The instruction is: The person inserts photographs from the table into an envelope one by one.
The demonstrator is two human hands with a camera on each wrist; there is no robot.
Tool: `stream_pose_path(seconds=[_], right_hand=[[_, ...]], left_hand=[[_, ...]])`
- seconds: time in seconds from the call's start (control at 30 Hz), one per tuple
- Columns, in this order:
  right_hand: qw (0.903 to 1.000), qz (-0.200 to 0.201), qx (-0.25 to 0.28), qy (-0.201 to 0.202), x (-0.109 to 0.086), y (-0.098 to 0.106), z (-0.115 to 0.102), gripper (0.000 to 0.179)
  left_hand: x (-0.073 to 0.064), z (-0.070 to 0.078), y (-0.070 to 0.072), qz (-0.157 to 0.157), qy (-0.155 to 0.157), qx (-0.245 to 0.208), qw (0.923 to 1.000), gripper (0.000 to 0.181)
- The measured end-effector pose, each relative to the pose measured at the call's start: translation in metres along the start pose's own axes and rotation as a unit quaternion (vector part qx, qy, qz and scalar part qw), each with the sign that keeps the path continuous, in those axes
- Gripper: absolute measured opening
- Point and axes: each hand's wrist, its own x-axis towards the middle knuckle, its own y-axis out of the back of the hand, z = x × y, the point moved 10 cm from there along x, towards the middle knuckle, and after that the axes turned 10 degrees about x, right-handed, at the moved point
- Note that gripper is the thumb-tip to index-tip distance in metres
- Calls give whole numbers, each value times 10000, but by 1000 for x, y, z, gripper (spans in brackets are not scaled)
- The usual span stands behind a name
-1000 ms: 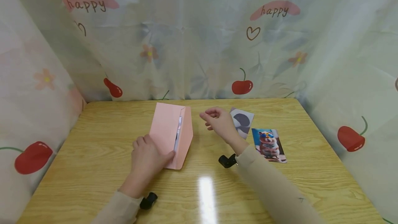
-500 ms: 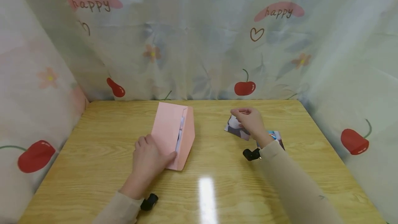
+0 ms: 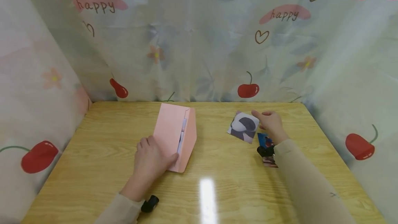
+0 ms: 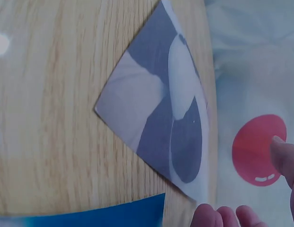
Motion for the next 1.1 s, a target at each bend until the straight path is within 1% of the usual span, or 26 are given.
stream_pose_path(seconds=[0.23, 0.43, 0.63, 0.73, 0.9, 1.03, 1.1], right_hand=[[9988, 70, 58, -471, 10, 4, 16, 90], [9973, 25, -183, -707, 13, 3, 23, 88], [9971, -126, -362, -664, 15, -4, 22, 81], [9974, -97, -385, -599, 13, -7, 19, 74], [9979, 93, -394, -514, 12, -8, 16, 62], [9970, 144, -515, -553, 16, -7, 20, 53], [9965, 94, -582, -586, 19, -8, 23, 44]], left_hand=[[4, 1, -4, -58, -15, -55, 10000, 102], [7, 4, -7, -53, -82, -113, 9999, 101], [9, 7, -8, -27, -138, -132, 9998, 102], [8, 7, -9, -57, -133, -127, 9998, 102], [8, 5, -10, -120, -75, -133, 9998, 103], [7, 3, -11, -127, -55, -121, 9998, 103], [7, 2, -10, -116, -61, -119, 9998, 103]])
